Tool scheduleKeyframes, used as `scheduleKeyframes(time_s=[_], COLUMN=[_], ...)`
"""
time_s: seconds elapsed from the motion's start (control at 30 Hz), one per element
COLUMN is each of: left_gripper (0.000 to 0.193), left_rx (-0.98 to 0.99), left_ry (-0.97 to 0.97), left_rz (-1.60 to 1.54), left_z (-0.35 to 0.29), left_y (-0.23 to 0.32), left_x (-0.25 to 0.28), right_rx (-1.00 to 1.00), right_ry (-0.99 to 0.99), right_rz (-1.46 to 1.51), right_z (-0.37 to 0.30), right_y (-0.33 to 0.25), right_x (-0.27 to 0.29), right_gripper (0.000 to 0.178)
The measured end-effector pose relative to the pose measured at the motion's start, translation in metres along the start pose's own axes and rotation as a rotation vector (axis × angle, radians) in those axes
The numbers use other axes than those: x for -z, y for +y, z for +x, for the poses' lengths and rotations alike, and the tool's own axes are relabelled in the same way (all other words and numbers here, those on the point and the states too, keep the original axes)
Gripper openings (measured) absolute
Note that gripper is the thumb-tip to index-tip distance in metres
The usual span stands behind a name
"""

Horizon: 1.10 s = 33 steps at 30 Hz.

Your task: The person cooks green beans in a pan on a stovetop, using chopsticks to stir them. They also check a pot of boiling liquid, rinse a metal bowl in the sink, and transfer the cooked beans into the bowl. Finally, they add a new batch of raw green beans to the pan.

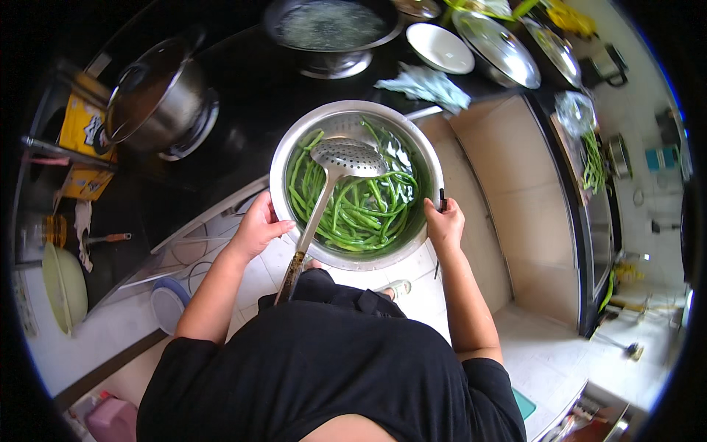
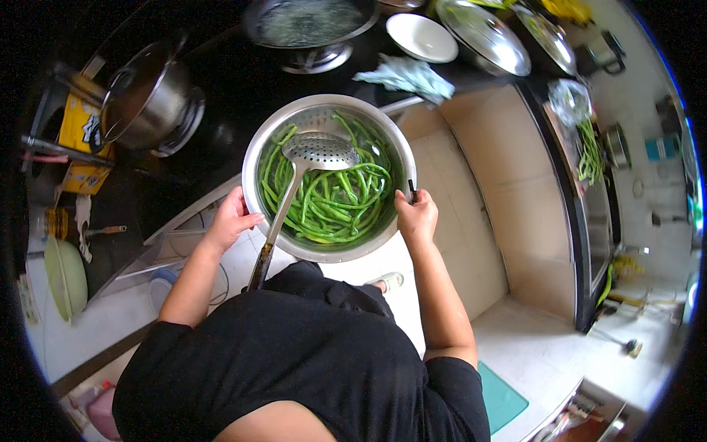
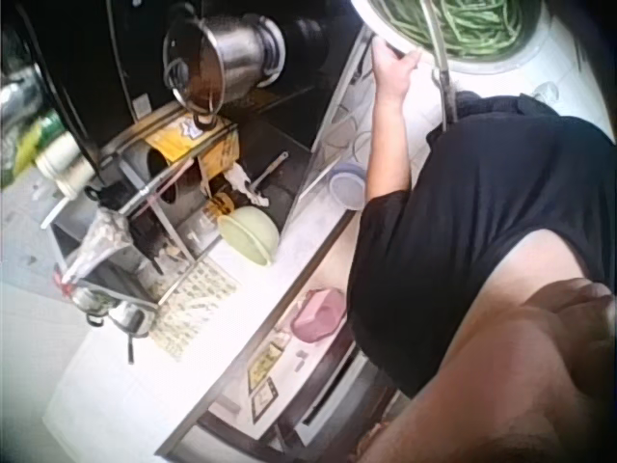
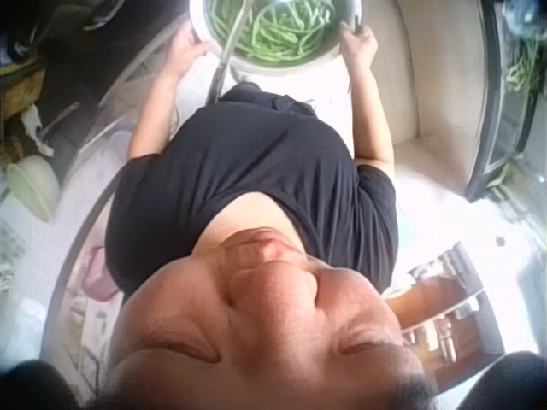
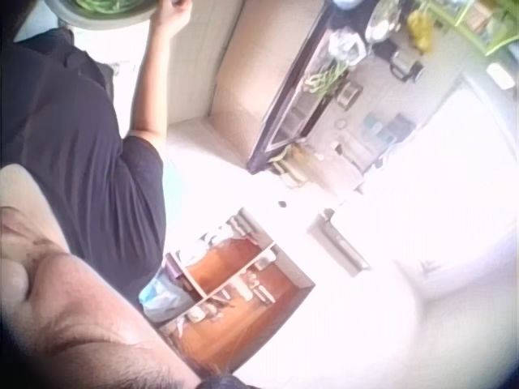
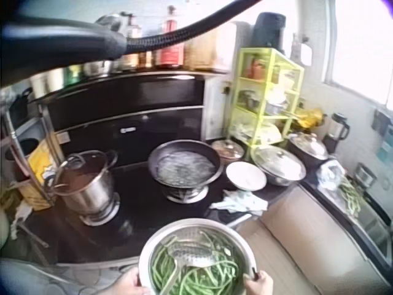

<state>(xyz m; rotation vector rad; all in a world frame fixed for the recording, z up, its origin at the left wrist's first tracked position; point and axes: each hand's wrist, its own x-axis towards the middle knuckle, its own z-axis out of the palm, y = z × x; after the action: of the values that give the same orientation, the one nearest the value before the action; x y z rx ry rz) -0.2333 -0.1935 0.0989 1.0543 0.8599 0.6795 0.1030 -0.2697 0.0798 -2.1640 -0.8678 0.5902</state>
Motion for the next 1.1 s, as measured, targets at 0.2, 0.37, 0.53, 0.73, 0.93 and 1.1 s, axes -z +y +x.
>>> scheduleKeyframes(time_s=[0.2,0.37,0.53,0.73,0.93,1.1], left_gripper=[0.042,0.045,0.046,0.043,0.045,0.045], left_rx=[0.068,0.091,0.165,0.208,0.235,0.299], left_ry=[-0.194,-0.373,-0.550,-0.845,-1.079,-1.236], left_rz=[0.145,0.194,0.268,0.282,0.233,0.118], left_z=[0.029,0.059,0.093,0.140,0.209,0.278], left_y=[-0.025,-0.048,-0.054,-0.072,-0.093,-0.121], left_x=[-0.132,-0.263,-0.417,-0.566,-0.707,-0.821], right_rx=[-0.115,-0.184,-0.283,-0.368,-0.441,-0.447], right_ry=[0.173,0.318,0.484,0.742,0.927,1.044], right_rz=[-0.007,0.132,0.118,0.096,0.006,0.052], right_z=[-0.015,-0.032,-0.042,-0.058,-0.031,0.006], right_y=[0.092,0.167,0.238,0.314,0.369,0.420], right_x=[0.131,0.251,0.379,0.465,0.537,0.591], right_gripper=[0.029,0.029,0.031,0.032,0.028,0.027])
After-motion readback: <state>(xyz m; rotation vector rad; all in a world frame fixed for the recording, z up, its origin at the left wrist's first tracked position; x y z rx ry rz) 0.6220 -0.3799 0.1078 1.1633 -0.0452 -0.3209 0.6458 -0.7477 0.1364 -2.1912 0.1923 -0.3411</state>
